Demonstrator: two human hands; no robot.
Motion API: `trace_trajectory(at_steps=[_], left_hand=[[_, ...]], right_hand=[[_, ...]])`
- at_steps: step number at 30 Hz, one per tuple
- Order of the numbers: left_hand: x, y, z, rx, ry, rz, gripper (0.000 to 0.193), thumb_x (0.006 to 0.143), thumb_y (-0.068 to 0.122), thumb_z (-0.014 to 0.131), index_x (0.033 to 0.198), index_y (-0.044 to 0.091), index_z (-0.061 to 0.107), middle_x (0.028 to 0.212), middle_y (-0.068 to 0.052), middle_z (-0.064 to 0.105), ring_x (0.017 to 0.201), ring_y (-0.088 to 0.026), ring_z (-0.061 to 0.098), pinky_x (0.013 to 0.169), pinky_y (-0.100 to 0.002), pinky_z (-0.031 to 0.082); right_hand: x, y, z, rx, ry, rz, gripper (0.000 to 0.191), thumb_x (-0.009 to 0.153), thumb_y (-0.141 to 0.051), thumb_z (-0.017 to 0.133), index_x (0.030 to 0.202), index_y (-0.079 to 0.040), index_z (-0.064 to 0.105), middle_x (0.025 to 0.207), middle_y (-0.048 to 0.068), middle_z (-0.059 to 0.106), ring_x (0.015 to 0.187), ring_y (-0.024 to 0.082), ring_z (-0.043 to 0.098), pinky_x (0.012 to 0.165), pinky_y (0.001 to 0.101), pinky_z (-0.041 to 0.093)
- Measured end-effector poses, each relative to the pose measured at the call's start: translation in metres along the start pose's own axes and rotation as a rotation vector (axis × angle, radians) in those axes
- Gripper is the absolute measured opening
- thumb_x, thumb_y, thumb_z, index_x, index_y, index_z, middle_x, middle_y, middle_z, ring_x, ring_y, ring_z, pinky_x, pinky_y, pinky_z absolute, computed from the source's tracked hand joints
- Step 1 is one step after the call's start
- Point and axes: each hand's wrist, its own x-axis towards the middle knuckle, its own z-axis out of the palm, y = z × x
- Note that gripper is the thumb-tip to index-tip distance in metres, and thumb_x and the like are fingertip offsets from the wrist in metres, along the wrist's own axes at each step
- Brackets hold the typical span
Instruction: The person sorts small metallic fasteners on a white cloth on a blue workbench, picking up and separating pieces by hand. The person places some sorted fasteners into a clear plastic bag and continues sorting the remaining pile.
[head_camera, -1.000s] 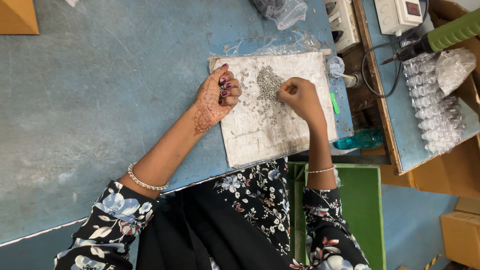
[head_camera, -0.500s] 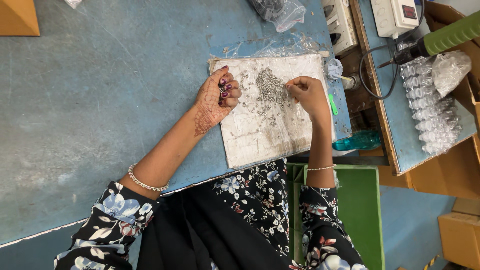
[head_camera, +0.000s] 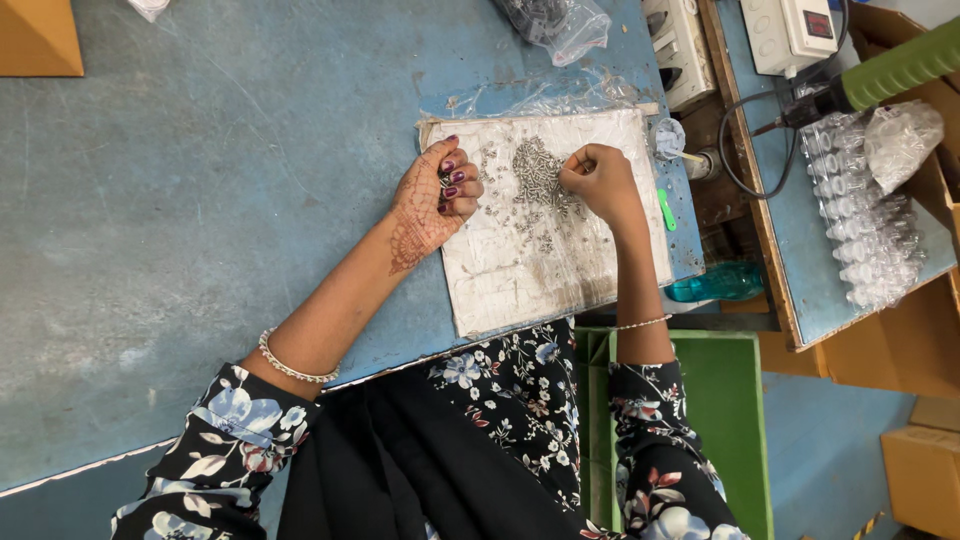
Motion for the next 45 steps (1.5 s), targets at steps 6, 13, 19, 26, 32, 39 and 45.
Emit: trace_trajectory(at_steps=[6, 13, 19, 26, 32, 39, 45], left_hand=[[0.001, 0.000, -0.004, -0.006, -0.003, -0.004, 0.043, 0.103, 0.029, 0.057, 0.065, 0.018, 0.040, 0.065, 0.004, 0.035, 0.053, -0.007, 0.032, 0.039, -0.022, 0.019], [0.004, 0.003, 0.000, 0.011, 0.002, 0.009, 0.043, 0.102, 0.031, 0.057, 0.064, 0.019, 0.040, 0.064, 0.004, 0.036, 0.052, -0.008, 0.032, 0.039, -0.022, 0.019], [-0.002, 0.000, 0.009, 0.001, 0.005, 0.012, 0.042, 0.104, 0.030, 0.054, 0.067, 0.018, 0.039, 0.064, 0.004, 0.035, 0.052, -0.007, 0.032, 0.039, -0.022, 0.019], [-0.010, -0.001, 0.017, 0.017, 0.023, 0.041, 0.042, 0.106, 0.031, 0.051, 0.069, 0.017, 0.037, 0.063, 0.003, 0.033, 0.050, -0.007, 0.030, 0.037, -0.021, 0.019], [-0.009, -0.001, 0.016, 0.010, 0.011, 0.041, 0.042, 0.106, 0.032, 0.051, 0.069, 0.017, 0.037, 0.063, 0.003, 0.034, 0.050, -0.007, 0.030, 0.037, -0.021, 0.019], [-0.008, 0.001, 0.015, 0.020, 0.012, 0.043, 0.042, 0.107, 0.031, 0.050, 0.068, 0.017, 0.038, 0.063, 0.003, 0.034, 0.050, -0.006, 0.030, 0.037, -0.021, 0.019], [-0.011, -0.001, 0.019, 0.041, 0.050, 0.058, 0.042, 0.107, 0.031, 0.049, 0.069, 0.017, 0.038, 0.063, 0.003, 0.034, 0.050, -0.006, 0.030, 0.036, -0.020, 0.018]], right_hand=[[0.004, 0.006, -0.002, -0.079, -0.074, -0.080, 0.013, 0.079, -0.010, 0.076, 0.087, 0.000, 0.073, 0.076, 0.005, 0.072, 0.069, 0.009, 0.066, 0.064, 0.0236, 0.053], [0.004, 0.013, -0.018, 0.642, -0.199, 0.097, 0.009, 0.100, -0.007, 0.063, 0.095, 0.000, 0.067, 0.083, 0.005, 0.065, 0.071, 0.011, 0.057, 0.064, 0.0257, 0.046], [-0.009, 0.012, -0.027, 1.002, -0.210, 0.129, 0.005, 0.100, 0.002, 0.059, 0.103, 0.000, 0.062, 0.095, 0.012, 0.068, 0.082, 0.014, 0.065, 0.073, 0.0247, 0.053], [-0.009, 0.002, -0.034, 1.187, -0.187, 0.226, 0.010, 0.098, -0.001, 0.058, 0.093, 0.007, 0.058, 0.106, 0.013, 0.068, 0.096, 0.019, 0.069, 0.084, 0.0270, 0.058], [0.002, -0.007, -0.019, 0.653, -0.167, 0.057, 0.015, 0.094, -0.010, 0.068, 0.103, 0.000, 0.075, 0.090, 0.005, 0.069, 0.079, 0.008, 0.061, 0.070, 0.0211, 0.048], [0.022, 0.000, 0.001, 0.313, -0.128, -0.055, 0.012, 0.087, -0.007, 0.077, 0.095, 0.001, 0.076, 0.079, -0.001, 0.071, 0.066, 0.003, 0.058, 0.058, 0.0195, 0.044], [0.032, -0.004, -0.001, 0.356, -0.194, 0.016, 0.007, 0.094, -0.006, 0.071, 0.094, 0.001, 0.072, 0.077, 0.003, 0.068, 0.063, 0.007, 0.056, 0.057, 0.0206, 0.043]])
